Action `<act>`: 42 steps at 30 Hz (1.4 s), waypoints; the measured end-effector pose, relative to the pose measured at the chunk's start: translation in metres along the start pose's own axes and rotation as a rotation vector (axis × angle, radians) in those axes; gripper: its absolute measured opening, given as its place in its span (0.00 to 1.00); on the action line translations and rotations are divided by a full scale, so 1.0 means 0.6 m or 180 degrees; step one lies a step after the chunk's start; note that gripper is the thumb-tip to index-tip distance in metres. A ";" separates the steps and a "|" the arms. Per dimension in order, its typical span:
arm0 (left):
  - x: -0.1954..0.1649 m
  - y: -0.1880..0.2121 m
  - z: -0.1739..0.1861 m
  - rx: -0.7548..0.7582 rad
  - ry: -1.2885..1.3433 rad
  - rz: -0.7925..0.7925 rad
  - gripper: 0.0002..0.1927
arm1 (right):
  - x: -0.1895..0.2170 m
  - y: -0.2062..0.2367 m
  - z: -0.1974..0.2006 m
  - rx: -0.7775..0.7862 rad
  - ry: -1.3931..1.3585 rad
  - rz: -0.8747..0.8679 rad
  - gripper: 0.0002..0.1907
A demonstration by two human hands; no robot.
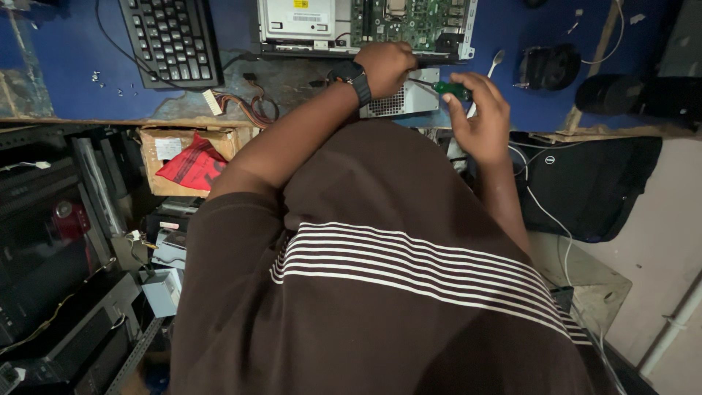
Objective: The person sits at a repair workbench and uses a green-handled screwdriver to unscrew and remove parts from a computer power supply unit, working on the open case and its components while handling small screws and parts by hand.
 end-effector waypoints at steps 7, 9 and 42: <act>0.002 -0.001 -0.004 -0.0026 0.0051 -0.0004 0.08 | 0.001 -0.001 0.003 0.0057 0.0112 -0.0009 0.14; 0.003 0.000 -0.002 -0.0002 0.0026 -0.0019 0.07 | 0.002 -0.002 0.003 0.0100 0.0110 -0.0024 0.14; -0.010 0.020 -0.013 0.0391 -0.0650 0.0130 0.09 | 0.040 -0.046 0.032 0.1048 0.0885 0.0616 0.12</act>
Point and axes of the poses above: each hand's wrist, its own y-axis away from the middle knuckle, its own z-axis out of the back of the hand, x = y × z, the point moved 1 cm from there along -y, towards the middle knuckle, and after that the axes turned 1 degree about x, right-handed, at the moved point
